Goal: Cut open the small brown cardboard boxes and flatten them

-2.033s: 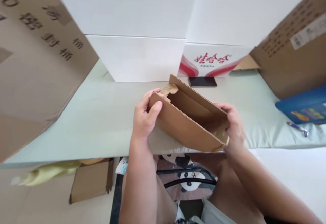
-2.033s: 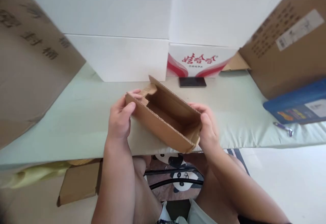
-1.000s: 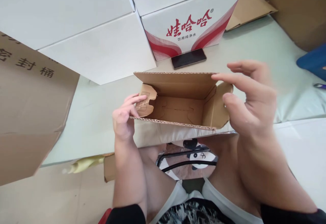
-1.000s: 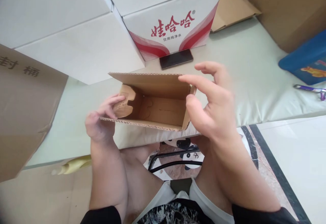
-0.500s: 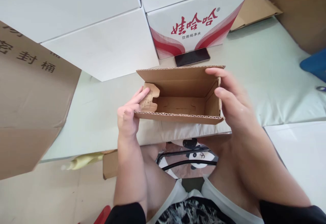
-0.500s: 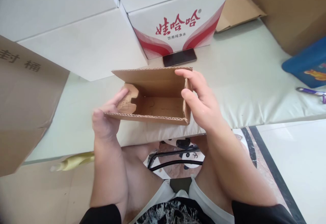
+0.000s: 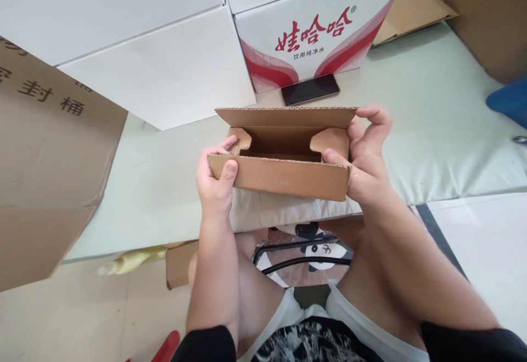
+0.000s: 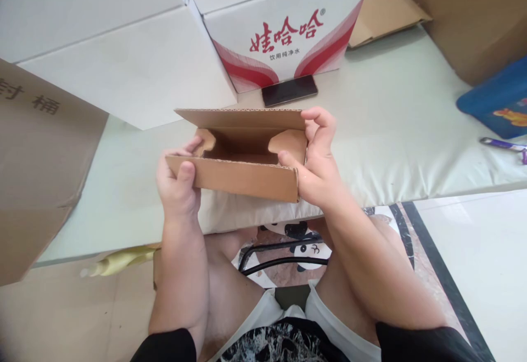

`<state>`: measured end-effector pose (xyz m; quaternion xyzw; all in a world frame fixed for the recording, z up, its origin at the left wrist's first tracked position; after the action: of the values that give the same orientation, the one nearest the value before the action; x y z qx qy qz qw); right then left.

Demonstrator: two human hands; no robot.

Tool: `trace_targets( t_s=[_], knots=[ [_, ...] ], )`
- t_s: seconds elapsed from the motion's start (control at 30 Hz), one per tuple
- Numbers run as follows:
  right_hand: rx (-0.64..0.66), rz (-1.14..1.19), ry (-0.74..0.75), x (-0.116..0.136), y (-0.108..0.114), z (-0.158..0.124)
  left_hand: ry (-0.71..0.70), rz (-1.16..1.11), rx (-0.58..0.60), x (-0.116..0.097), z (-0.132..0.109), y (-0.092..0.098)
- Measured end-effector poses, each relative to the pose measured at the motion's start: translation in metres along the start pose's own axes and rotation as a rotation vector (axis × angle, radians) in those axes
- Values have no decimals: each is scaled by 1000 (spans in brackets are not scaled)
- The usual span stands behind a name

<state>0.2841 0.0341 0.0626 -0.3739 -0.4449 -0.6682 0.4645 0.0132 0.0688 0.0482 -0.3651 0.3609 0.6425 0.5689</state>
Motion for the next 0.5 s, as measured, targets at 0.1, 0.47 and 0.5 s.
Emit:
trace_targets(
  t_s=[0.1, 0.47, 0.5],
  knots=[
    [-1, 7, 7, 0, -4, -2, -14, 60, -22, 1, 1, 3],
    [136, 9, 95, 5, -1, -4, -80, 321, 65, -12, 5, 5],
    [114, -18, 93, 3, -1, -4, -84, 324, 63, -13, 6, 6]
  ],
)
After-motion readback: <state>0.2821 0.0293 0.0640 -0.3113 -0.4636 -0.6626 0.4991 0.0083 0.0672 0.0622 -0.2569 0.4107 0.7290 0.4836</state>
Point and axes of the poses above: each hand's wrist, its own z-axis towards the middle knuckle, its own y-axis out of the back of the hand, x = y × z, the point moved 10 cm from there along z, towards the middle knuckle, and after that the axes turned 5 degrees about -y, right-handed, at the moved point
